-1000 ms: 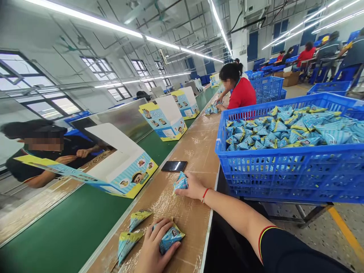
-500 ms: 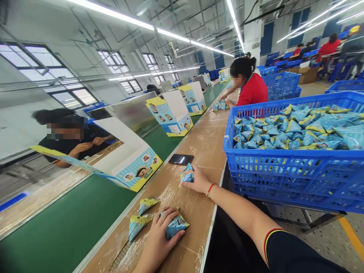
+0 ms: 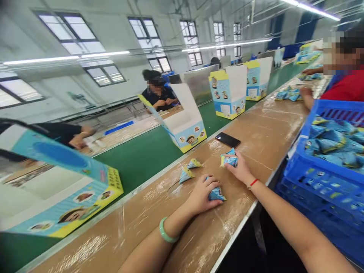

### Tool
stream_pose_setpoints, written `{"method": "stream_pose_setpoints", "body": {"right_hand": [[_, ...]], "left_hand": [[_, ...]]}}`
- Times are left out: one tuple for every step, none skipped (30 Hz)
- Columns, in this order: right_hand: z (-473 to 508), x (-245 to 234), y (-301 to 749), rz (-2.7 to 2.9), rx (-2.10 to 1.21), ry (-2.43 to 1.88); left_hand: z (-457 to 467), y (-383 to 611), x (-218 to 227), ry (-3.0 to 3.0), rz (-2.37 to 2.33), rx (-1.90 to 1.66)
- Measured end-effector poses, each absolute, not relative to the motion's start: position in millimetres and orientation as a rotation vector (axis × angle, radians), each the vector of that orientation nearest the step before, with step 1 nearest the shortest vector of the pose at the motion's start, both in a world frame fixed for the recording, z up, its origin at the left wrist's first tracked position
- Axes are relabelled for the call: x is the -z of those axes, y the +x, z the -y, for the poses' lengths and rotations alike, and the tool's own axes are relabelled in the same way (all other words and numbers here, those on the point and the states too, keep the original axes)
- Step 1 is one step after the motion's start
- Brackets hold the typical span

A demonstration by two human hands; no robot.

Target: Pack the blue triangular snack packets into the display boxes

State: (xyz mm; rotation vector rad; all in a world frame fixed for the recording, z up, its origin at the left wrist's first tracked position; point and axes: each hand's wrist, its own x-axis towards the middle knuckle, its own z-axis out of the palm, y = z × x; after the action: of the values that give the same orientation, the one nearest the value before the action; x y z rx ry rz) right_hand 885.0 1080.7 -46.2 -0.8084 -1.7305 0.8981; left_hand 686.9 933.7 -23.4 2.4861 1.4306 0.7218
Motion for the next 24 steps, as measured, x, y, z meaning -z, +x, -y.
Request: {"method": "stream_pose_setpoints", "body": {"right_hand": [[-1083,39,878,1.746,-0.927,-0.759],[-1085,28,869,1.765,-0.959,-0.708],[-1087,14,856,1.791,-0.994,-0.657],[-1090,-3,841,1.820,-1.022,-0.606],[-1094,-22,822,1.855,-1.038,-0.557],[-1099,-43,801,1.882,-1.023,-0.510],[-1105,-65,777,1.899,-0.972,-0.466],[-1112,-87,751,1.906,-0.905,-0.427],[-1120,-107,725,1.895,-0.862,-0.396],[-1128,-125,700,1.869,-0.849,-0.387],[-1136,-140,676,1.869,-0.856,-0.414],[-1144,-151,656,1.896,-0.867,-0.484],[-1151,-158,640,1.920,-0.881,-0.581],[-1157,-161,630,1.959,-0.880,-0.673],[-1162,-161,624,2.014,-0.856,-0.750],[-1165,-156,623,2.086,-0.804,-0.807],[-1168,-149,626,2.177,-0.723,-0.845],[-1169,-139,632,2.275,-0.616,-0.863],[-1169,-129,641,2.365,-0.497,-0.857],[-1169,-117,651,2.437,-0.383,-0.826],[-1168,-106,661,2.480,-0.284,-0.772],[-1167,-95,672,2.494,-0.205,-0.702],[-1164,-85,682,2.485,-0.148,-0.629],[-1161,-75,692,2.462,-0.110,-0.572]], "left_hand": [[-935,687,25,2.481,-1.425,-0.727],[-935,687,27,2.481,-1.416,-0.730],[-936,687,28,2.482,-1.407,-0.735],[-935,688,29,2.485,-1.397,-0.744],[-934,688,30,2.489,-1.384,-0.755],[-933,688,30,2.494,-1.370,-0.768],[-932,688,30,2.498,-1.357,-0.776],[-930,688,30,2.501,-1.345,-0.781],[-929,688,31,2.504,-1.337,-0.783],[-928,688,32,2.503,-1.334,-0.780],[-926,688,33,2.501,-1.334,-0.776],[-926,688,34,2.500,-1.334,-0.770],[-925,689,35,2.501,-1.330,-0.764],[-925,689,36,2.504,-1.320,-0.758],[-925,690,37,2.510,-1.305,-0.752],[-925,691,38,2.517,-1.287,-0.748],[-926,693,38,2.524,-1.273,-0.745],[-928,694,38,2.528,-1.266,-0.741],[-930,696,39,2.530,-1.263,-0.735],[-932,697,39,2.531,-1.264,-0.727],[-934,698,39,2.530,-1.268,-0.723],[-936,699,39,2.531,-1.273,-0.724],[-938,700,39,2.535,-1.275,-0.729],[-940,700,39,2.540,-1.279,-0.734]]}}
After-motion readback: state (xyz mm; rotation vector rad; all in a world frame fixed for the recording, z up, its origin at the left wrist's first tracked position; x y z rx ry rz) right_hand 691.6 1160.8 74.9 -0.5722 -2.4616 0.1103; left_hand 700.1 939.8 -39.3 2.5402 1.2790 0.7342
